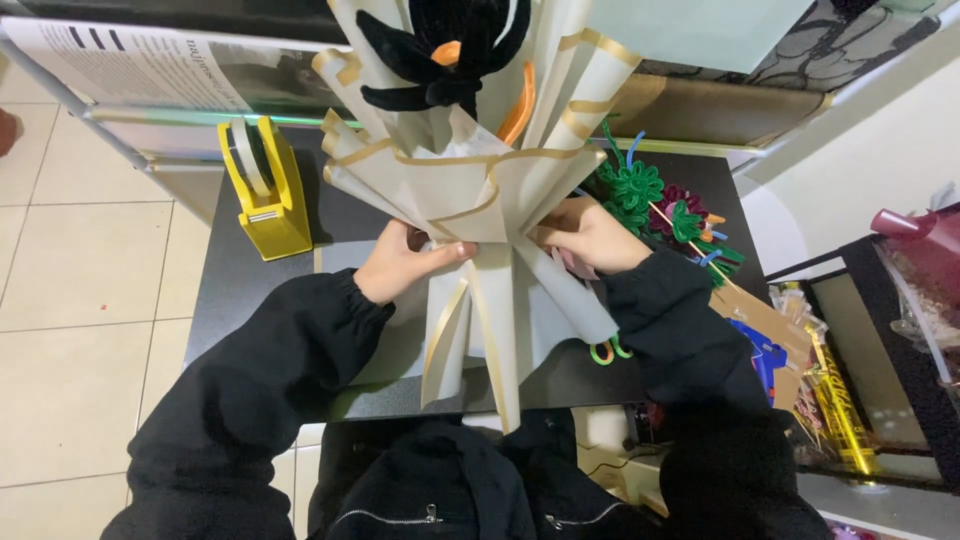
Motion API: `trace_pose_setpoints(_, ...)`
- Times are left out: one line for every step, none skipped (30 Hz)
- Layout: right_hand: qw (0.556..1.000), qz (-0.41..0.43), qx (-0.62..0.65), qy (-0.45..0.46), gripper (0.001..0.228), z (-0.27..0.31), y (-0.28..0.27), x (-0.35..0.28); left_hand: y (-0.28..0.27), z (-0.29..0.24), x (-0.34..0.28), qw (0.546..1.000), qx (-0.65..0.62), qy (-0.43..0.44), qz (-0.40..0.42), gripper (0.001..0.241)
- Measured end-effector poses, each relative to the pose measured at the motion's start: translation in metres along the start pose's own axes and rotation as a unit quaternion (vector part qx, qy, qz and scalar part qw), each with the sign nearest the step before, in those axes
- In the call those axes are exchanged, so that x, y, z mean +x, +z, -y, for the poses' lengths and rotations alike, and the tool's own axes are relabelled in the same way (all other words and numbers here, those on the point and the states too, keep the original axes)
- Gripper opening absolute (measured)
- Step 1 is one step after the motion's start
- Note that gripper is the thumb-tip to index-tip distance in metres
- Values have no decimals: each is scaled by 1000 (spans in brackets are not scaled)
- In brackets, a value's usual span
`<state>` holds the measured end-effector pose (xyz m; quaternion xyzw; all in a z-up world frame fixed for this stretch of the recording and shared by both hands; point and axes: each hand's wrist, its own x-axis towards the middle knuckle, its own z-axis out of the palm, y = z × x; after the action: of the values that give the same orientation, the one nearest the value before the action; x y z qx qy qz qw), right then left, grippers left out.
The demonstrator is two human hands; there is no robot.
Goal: The person ties a pink ribbon around a bouquet wrapped in white paper. They adjust the ribbon, secure it with a hot glue gun, and then cut the excess ribbon with scissors.
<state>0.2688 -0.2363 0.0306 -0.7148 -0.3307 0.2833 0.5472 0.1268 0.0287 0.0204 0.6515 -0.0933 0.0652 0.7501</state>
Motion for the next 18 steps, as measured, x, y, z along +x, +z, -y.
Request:
trace_pose_setpoints(1000,-3,23,0,10,24,10,-9,-1,0,-2,1000,10,-14,-6,90)
trace_pose_setpoints(999,-6,45,1,8,49,19,-17,-3,-1,-3,999,19,-27,-12,92)
trace_pose_setpoints(999,-6,45,2,8,48,18,-21,-3,-6,-5,999,18,-28,-12,92)
trace_pose_setpoints(999,-24,20,8,8,46,17,-26,-4,-11,-7,999,30,-42,-15,94)
trace_pose_setpoints(999,-42,-6,15,9,45,16,-30,-4,-16,-9,997,42,-56,-18,97)
trace_pose_setpoints(999,-42,-7,12,9,46,19,-32,-2,-27,-10,998,43,-53,-17,97)
trace_pose_setpoints(999,-43,5,26,8,46,22,-33,-1,-38,-12,996,45,-77,-20,97)
trace_pose_setpoints(998,-43,19,44,8,44,27,-37,3,-48,-17,993,46,-106,-23,98)
trace_pose_setpoints(998,-42,20,45,8,45,31,-35,3,-50,-15,993,45,-108,-24,98)
trace_pose_setpoints(996,-45,48,53,10,45,36,-34,5,-52,-14,986,67,-148,-34,101)
trace_pose_setpoints(994,-49,75,61,12,46,40,-34,6,-55,-13,977,89,-187,-44,104)
trace_pose_setpoints(994,-51,74,59,12,49,40,-34,4,-56,-13,978,90,-184,-43,104)
trace_pose_setpoints(996,-47,53,56,12,52,40,-33,1,-57,-13,968,117,-219,-39,106)
trace_pose_setpoints(997,-42,35,58,13,54,42,-36,0,-58,-17,955,142,-257,-35,109)
trace_pose_setpoints(997,-43,35,60,13,51,41,-35,1,-61,-17,955,141,-259,-34,109)
trace_pose_setpoints(997,-36,25,67,11,48,41,-34,2,-64,-15,945,172,-275,-29,108)
trace_pose_setpoints(997,-29,14,74,10,45,40,-32,3,-67,-14,935,202,-291,-24,108)
trace_pose_setpoints(997,-30,14,72,10,43,40,-31,0,-57,-13,935,203,-289,-24,108)
